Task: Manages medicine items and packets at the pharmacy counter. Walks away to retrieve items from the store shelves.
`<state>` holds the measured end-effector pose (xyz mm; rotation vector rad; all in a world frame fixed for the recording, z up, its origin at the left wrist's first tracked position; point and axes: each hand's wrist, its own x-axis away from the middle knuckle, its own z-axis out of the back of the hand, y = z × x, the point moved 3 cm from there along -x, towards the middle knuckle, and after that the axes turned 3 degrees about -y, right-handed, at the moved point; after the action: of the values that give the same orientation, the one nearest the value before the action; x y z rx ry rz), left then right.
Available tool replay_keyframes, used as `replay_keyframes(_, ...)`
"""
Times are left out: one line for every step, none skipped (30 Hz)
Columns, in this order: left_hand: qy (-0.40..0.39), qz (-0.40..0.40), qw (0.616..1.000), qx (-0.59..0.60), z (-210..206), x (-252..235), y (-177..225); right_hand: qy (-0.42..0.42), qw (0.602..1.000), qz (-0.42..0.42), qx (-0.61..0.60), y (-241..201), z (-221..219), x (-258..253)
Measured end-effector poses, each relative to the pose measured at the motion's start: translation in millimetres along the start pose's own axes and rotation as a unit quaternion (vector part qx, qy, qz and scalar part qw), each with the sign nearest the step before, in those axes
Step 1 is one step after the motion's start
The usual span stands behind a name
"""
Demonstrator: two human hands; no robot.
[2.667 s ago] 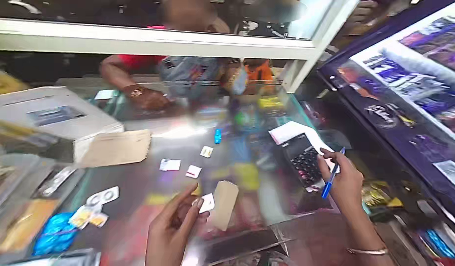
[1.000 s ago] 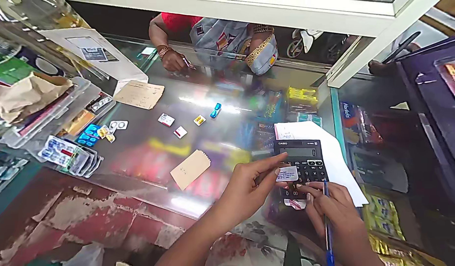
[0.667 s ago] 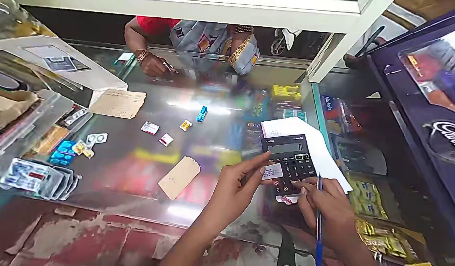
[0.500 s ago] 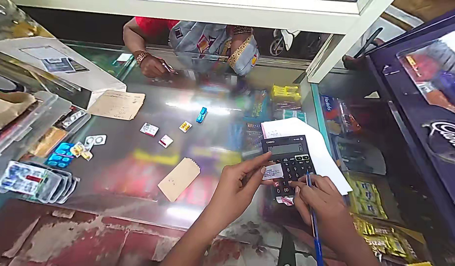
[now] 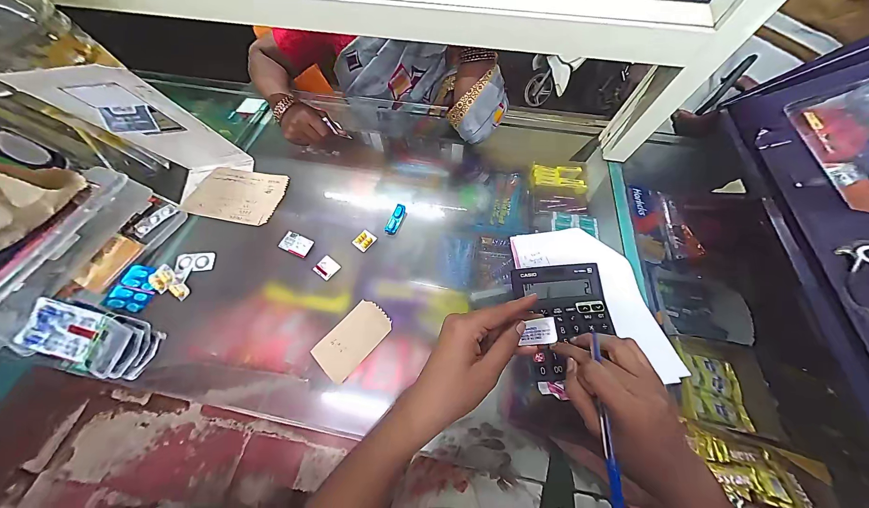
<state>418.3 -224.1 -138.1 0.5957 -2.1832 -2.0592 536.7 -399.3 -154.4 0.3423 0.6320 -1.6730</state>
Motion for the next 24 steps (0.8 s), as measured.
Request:
replay_keyframes(-0.002,0.001,1.0,0.001,0,0,0,-0.017,1.0,0.003,0.002,0,-3,1)
replay_keyframes(-0.004,0.001,1.0,0.003,-1,1,0,-0.022,1.0,0.007,0.003,0,-4,2)
replay_keyframes(-0.005,0.0,1.0,0.005,-1,1,0,-0.013,1.0,0.011,-0.002,-1,-3,1)
replay_keyframes(-0.004,-0.002,1.0,0.006,-1,1,0,0.004,1.0,0.011,-0.008,-1,-1,1)
replay_keyframes(-0.003,-0.001,1.0,0.008,-1,2,0,0.021,1.0,0.005,-0.01,-2,1,1)
replay_keyframes(-0.003,0.001,1.0,0.009,-1,3,0,0.032,0.999,-0.002,-0.014,-1,3,1)
replay_keyframes(-0.002,0.003,1.0,0.008,-1,3,0,0.036,0.999,-0.009,-0.018,0,4,1)
replay_keyframes(-0.003,0.005,1.0,0.007,-2,3,0,0.035,0.999,-0.013,-0.018,2,5,2)
replay_keyframes(-0.004,0.006,1.0,0.004,-2,4,0,0.033,0.999,-0.015,-0.015,4,5,4)
replay_keyframes(-0.003,0.004,1.0,0.003,-2,4,0,0.032,0.999,-0.015,-0.013,5,6,5)
replay_keyframes(-0.002,0.003,1.0,0.002,-3,4,0,0.031,0.999,-0.014,-0.014,5,6,6)
replay_keyframes(-0.001,0.001,1.0,0.002,-3,6,0,0.03,0.999,-0.012,-0.016,5,6,7)
replay_keyframes(0.003,0.0,1.0,0.002,-3,7,0,0.031,0.999,-0.01,-0.02,4,6,7)
replay_keyframes(0.007,0.0,1.0,0.002,-3,9,1,0.031,0.999,-0.007,-0.024,4,7,7)
replay_keyframes(0.012,0.002,1.0,0.001,-3,10,2,0.031,0.999,-0.006,-0.028,4,8,5)
replay_keyframes(0.02,0.003,1.0,-0.001,-3,12,4,0.029,0.999,-0.007,-0.032,5,9,4)
replay_keyframes(0.03,0.004,1.0,-0.005,-3,15,5,0.028,0.999,-0.011,-0.037,6,10,3)
replay_keyframes(0.041,0.004,0.999,-0.009,-2,18,5,0.024,0.999,-0.016,-0.043,7,11,3)
replay_keyframes(0.052,0.007,0.999,-0.011,-1,22,5,0.02,0.998,-0.023,-0.05,8,11,2)
replay_keyframes(0.062,0.013,0.998,-0.013,0,26,5,0.015,0.998,-0.03,-0.057,9,11,2)
replay_keyframes(0.073,0.02,0.997,-0.016,1,31,5,0.007,0.997,-0.035,-0.067,9,10,2)
replay_keyframes(0.084,0.026,0.996,-0.02,3,36,5,-0.001,0.996,-0.036,-0.076,9,9,2)
replay_keyframes(0.095,0.032,0.995,-0.025,6,40,5,-0.009,0.996,-0.035,-0.083,9,8,2)
replay_keyframes(0.104,0.037,0.993,-0.031,9,44,4,-0.015,0.996,-0.034,-0.086,9,8,2)
